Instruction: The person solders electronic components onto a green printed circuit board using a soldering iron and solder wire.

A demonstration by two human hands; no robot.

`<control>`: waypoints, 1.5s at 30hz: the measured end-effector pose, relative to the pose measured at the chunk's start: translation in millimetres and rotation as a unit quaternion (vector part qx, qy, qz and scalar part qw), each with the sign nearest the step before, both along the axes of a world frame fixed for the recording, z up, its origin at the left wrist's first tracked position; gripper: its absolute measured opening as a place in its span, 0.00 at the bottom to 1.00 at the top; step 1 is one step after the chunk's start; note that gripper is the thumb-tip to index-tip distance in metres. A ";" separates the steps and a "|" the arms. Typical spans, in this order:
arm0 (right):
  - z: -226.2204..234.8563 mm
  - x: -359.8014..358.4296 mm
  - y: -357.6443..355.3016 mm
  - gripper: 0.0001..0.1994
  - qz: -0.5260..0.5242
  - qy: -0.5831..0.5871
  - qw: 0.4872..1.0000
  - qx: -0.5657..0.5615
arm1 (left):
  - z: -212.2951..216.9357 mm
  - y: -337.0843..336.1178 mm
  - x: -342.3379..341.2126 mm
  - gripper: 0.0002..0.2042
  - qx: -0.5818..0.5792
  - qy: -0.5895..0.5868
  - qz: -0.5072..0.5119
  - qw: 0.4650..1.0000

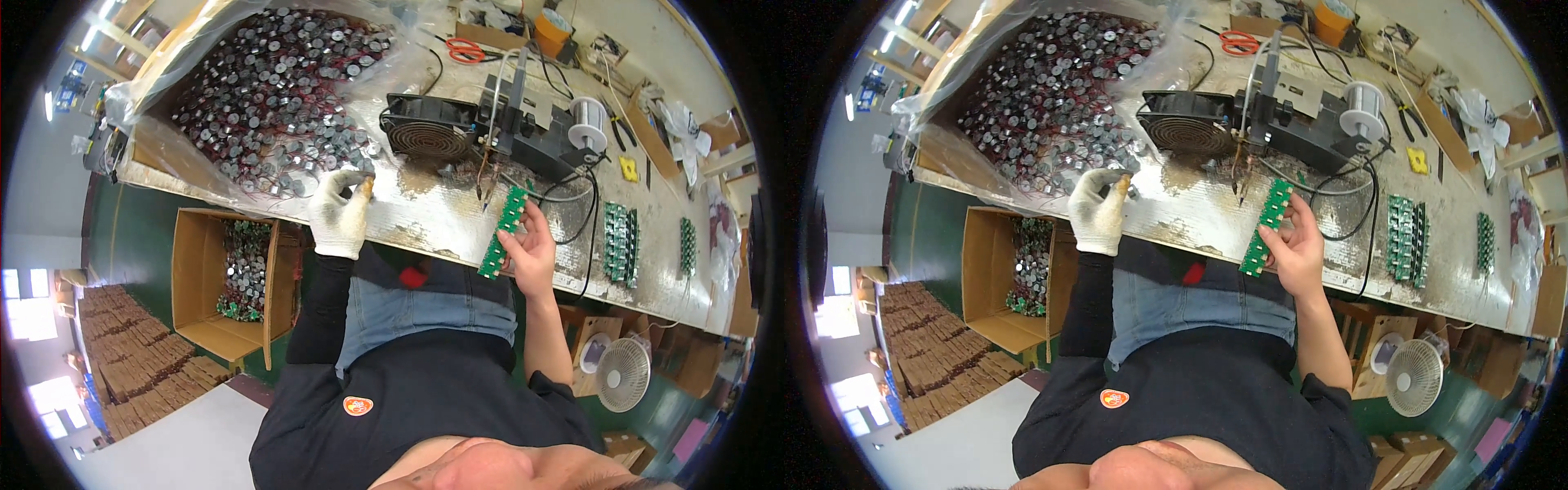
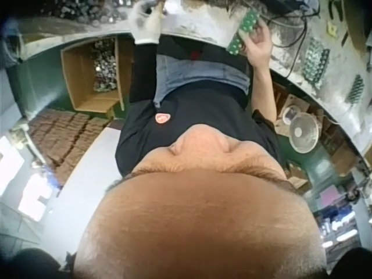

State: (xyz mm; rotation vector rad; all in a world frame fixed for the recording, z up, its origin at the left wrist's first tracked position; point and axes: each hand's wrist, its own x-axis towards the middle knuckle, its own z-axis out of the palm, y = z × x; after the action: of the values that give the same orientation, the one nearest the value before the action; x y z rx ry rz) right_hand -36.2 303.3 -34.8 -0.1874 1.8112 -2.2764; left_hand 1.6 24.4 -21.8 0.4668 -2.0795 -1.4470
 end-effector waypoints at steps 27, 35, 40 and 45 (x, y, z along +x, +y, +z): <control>16.3 4.1 -2.9 0.32 0.127 -0.096 0.987 0.021 | 4.6 95.3 1.1 0.09 0.193 -0.151 -0.211 0.946; 12.6 4.8 -3.2 0.33 0.116 -0.089 0.989 0.016 | 3.3 99.9 -6.2 0.09 0.233 -0.197 -0.194 0.932; 12.6 5.0 -2.3 0.32 0.121 -0.078 0.990 0.007 | -1.5 96.4 -9.6 0.10 0.271 -0.164 -0.214 0.924; 11.2 4.6 -3.5 0.32 0.117 -0.072 0.991 -0.002 | 0.8 93.2 -12.1 0.11 0.311 -0.196 -0.230 0.901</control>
State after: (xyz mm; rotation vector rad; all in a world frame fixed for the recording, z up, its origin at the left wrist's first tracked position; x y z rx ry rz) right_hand -31.7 299.8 -23.6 -0.2168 1.6198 -2.0767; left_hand -10.5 117.6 -21.0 0.5666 -2.0693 -2.5051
